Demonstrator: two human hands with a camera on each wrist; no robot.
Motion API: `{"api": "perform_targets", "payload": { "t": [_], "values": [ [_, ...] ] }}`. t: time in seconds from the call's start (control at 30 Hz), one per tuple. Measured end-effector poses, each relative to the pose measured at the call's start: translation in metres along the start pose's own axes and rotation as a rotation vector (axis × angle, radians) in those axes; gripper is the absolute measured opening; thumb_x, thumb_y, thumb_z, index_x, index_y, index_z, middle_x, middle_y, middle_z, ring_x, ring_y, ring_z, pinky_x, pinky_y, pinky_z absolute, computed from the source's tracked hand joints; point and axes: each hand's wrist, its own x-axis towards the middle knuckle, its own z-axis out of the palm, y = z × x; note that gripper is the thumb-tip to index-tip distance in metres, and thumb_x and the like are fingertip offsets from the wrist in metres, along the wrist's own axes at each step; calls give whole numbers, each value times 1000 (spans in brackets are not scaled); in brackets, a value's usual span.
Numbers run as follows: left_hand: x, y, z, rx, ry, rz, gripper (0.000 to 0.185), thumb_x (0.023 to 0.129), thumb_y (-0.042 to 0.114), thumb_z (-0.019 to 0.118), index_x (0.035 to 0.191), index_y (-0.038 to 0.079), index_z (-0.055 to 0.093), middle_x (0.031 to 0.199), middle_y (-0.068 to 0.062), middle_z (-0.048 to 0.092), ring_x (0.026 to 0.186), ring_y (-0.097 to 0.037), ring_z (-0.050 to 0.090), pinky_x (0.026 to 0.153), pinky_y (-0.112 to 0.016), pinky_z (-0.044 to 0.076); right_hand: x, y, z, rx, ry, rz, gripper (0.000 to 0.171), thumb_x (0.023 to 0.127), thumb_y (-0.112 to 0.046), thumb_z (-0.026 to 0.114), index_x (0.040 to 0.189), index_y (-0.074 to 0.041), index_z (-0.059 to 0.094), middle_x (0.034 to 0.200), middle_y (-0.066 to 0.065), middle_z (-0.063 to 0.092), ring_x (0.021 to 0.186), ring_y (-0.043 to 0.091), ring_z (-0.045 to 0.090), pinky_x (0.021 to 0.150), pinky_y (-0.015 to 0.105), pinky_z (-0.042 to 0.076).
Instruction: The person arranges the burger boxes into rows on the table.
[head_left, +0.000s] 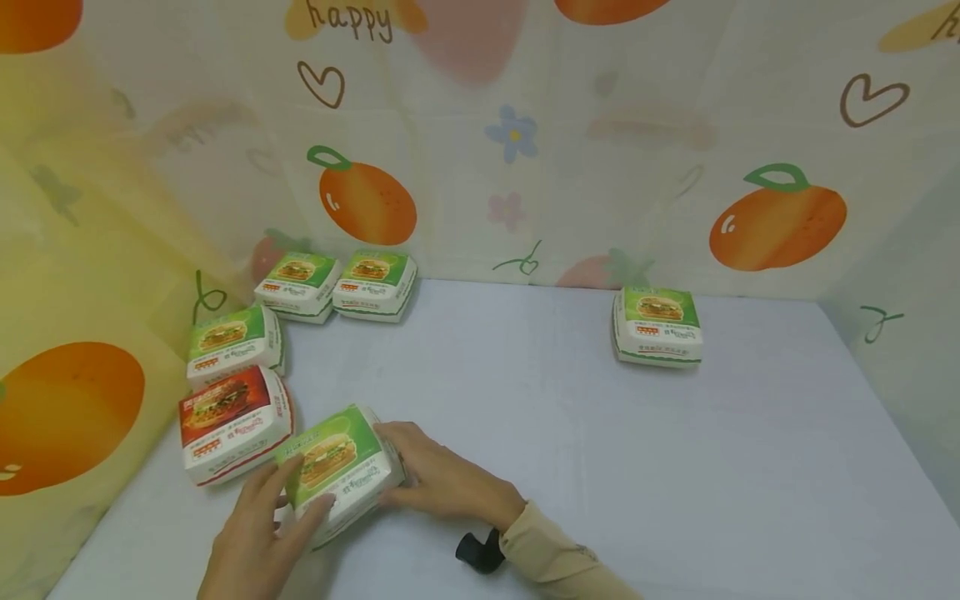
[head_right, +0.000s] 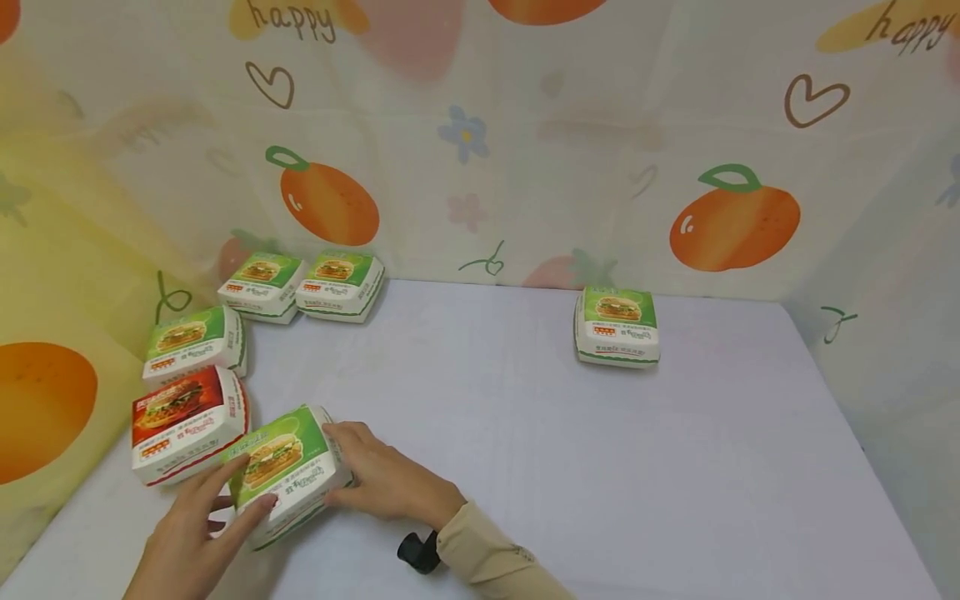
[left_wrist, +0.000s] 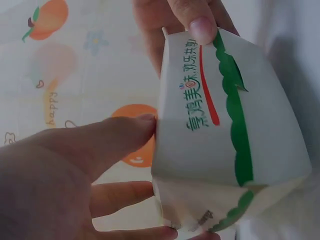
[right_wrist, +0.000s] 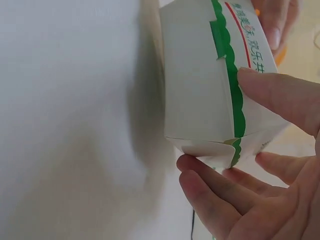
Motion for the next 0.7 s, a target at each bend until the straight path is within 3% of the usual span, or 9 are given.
{"api": "perform_targets", "payload": {
  "t": [0.43, 0.7],
  "values": [
    [3, 16, 21, -47, 58, 189, 81, 86, 47, 74, 149, 9, 41, 152, -34, 29, 105, -45, 64, 82, -58, 55, -20, 10, -26, 34, 36, 77, 80, 93, -22, 70, 157, -13, 23, 162, 6, 28, 149, 20, 30, 120, 38, 32],
    [11, 33, 21, -55, 78, 233, 80, 84, 42, 78, 149, 9, 43, 155, -30, 30, 108, -43, 64, 85, -55, 55, -24, 15, -37, 55, 63, 114, 80, 93, -17, 69, 157, -11, 22, 162, 8, 27, 150, 19, 28, 121, 39, 30]
  ]
}}
